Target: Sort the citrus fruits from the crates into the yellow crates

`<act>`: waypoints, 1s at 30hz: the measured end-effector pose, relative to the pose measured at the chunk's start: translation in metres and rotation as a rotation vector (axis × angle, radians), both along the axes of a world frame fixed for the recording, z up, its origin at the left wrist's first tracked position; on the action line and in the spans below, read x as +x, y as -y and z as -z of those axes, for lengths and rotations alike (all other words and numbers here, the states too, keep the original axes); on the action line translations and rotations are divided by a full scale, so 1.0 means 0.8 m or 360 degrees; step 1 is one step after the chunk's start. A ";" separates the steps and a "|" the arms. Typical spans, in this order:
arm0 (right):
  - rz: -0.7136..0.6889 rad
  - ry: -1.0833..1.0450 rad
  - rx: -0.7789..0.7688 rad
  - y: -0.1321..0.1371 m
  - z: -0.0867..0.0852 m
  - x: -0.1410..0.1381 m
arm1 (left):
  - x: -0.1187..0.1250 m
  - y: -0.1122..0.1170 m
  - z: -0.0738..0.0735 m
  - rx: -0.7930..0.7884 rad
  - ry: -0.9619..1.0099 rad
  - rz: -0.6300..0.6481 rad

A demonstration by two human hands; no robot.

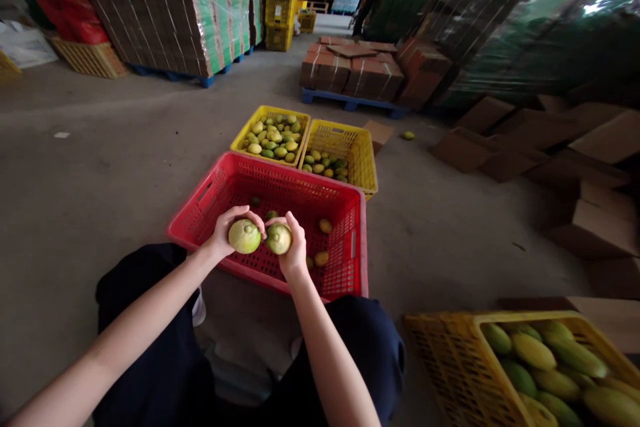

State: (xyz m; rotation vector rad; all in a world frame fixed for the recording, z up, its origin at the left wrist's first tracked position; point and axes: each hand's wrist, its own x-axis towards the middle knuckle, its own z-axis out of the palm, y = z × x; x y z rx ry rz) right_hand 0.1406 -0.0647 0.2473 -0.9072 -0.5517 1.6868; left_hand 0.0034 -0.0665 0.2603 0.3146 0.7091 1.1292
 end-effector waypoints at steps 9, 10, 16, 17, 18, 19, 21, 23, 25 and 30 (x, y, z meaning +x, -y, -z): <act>-0.0179 -0.0368 -0.0346 -0.016 0.009 0.005 | 0.009 -0.012 0.004 -0.0467 -0.0062 -0.0437; -0.0167 -0.0365 -0.0348 -0.017 0.010 0.004 | 0.010 -0.013 0.006 -0.0512 -0.0051 -0.0486; 0.0032 -0.0271 -0.0429 -0.023 0.018 0.001 | 0.008 -0.008 0.008 -0.0523 0.0134 -0.0624; 0.0022 -0.0270 -0.0467 -0.024 0.020 0.002 | 0.007 -0.009 0.008 -0.0550 0.0162 -0.0637; 0.0009 -0.0280 -0.0510 -0.026 0.022 0.003 | 0.006 -0.010 0.009 -0.0601 0.0183 -0.0643; 0.0009 -0.0293 -0.0545 -0.028 0.024 0.003 | 0.005 -0.011 0.010 -0.0661 0.0196 -0.0643; 0.0032 -0.0299 -0.0578 -0.031 0.029 0.004 | 0.003 -0.013 0.012 -0.0764 0.0207 -0.0628; 0.0053 -0.0269 -0.0592 -0.033 0.032 0.003 | 0.003 -0.013 0.011 -0.0757 0.0212 -0.0573; 0.0078 -0.0239 -0.0611 -0.032 0.033 0.001 | 0.005 -0.011 0.009 -0.0678 0.0188 -0.0546; 0.0028 -0.0226 -0.0518 -0.028 0.025 0.001 | 0.005 -0.007 0.006 -0.0650 0.0123 -0.0695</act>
